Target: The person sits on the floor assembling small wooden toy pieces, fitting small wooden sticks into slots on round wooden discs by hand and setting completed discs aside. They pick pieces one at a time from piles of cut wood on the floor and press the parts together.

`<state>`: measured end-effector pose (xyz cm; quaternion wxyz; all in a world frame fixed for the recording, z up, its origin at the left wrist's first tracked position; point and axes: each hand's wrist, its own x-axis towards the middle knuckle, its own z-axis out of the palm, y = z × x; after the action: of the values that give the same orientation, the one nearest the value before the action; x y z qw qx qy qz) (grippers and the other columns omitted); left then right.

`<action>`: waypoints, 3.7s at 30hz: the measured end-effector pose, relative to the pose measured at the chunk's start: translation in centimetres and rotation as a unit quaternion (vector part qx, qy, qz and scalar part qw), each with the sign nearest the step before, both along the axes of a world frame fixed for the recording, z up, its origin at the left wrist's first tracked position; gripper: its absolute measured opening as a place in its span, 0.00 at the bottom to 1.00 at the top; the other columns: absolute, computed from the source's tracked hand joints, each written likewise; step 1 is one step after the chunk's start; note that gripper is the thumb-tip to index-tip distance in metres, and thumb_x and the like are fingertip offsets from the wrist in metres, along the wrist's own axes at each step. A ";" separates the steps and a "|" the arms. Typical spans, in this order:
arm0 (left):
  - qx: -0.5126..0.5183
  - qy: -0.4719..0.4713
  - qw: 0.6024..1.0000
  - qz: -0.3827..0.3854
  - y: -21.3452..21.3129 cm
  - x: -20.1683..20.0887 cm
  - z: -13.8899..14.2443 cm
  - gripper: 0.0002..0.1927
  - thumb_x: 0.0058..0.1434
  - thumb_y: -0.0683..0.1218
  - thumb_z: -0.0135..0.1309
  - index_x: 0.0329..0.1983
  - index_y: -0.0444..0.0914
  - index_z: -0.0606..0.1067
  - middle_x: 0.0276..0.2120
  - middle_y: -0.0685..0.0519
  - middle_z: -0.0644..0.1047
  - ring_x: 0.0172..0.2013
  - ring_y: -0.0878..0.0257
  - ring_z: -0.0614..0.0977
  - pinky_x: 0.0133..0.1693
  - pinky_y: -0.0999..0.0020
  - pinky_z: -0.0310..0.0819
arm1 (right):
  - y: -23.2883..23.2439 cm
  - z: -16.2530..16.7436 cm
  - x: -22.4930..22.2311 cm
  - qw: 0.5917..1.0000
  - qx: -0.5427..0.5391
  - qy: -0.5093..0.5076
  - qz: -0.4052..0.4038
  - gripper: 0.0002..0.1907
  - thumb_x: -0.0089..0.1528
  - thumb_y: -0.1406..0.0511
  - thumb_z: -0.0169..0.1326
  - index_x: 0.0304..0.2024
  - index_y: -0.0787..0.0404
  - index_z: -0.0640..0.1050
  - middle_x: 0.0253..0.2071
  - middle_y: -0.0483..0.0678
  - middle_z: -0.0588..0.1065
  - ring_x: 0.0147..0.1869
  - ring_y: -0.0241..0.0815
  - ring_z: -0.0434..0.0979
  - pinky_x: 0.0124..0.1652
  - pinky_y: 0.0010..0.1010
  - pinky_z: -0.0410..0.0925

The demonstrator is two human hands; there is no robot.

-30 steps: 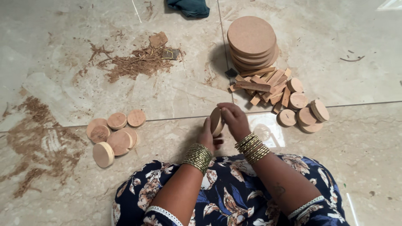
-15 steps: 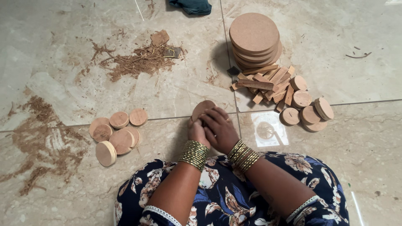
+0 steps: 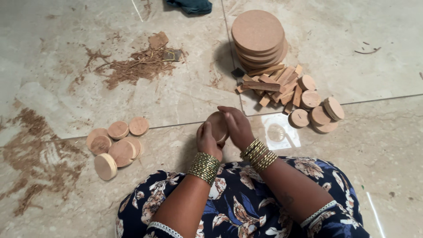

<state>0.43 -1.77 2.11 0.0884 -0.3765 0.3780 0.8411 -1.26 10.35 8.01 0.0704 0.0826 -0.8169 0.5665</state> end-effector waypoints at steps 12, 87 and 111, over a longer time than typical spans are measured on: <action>0.060 0.050 0.997 -0.015 0.1 -0.8 -1.8 0.16 0.71 0.56 0.47 0.57 0.48 0.71 0.44 0.51 0.78 0.35 0.60 0.79 0.26 0.69 0.73 | 0.2 0.2 0.4 0.974 0.148 0.155 0.071 0.20 0.63 0.58 0.53 0.55 0.58 0.79 0.59 0.57 0.75 0.65 0.56 0.72 0.64 0.44 0.63; -0.040 0.050 0.998 -0.031 -0.3 -0.5 -1.1 0.26 0.62 0.60 0.58 0.55 0.39 0.75 0.46 0.49 0.78 0.43 0.58 0.79 0.42 0.60 0.74 | 1.2 -1.1 -0.6 0.992 -0.054 -0.061 0.092 0.28 0.60 0.61 0.45 0.60 0.68 0.77 0.53 0.55 0.80 0.59 0.45 0.79 0.60 0.35 0.69; -0.105 0.044 0.992 0.050 -2.5 -2.5 -3.8 0.27 0.64 0.60 0.54 0.51 0.31 0.74 0.45 0.41 0.81 0.44 0.51 0.83 0.46 0.56 0.82 | -2.1 2.3 2.6 0.924 0.258 0.253 0.123 0.28 0.58 0.60 0.54 0.60 0.62 0.75 0.60 0.60 0.75 0.61 0.65 0.75 0.59 0.47 0.66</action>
<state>-2.10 -4.27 -1.73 -0.0104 -0.3646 0.4487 0.8158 1.37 8.27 10.28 0.1803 0.3383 -0.8735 0.3002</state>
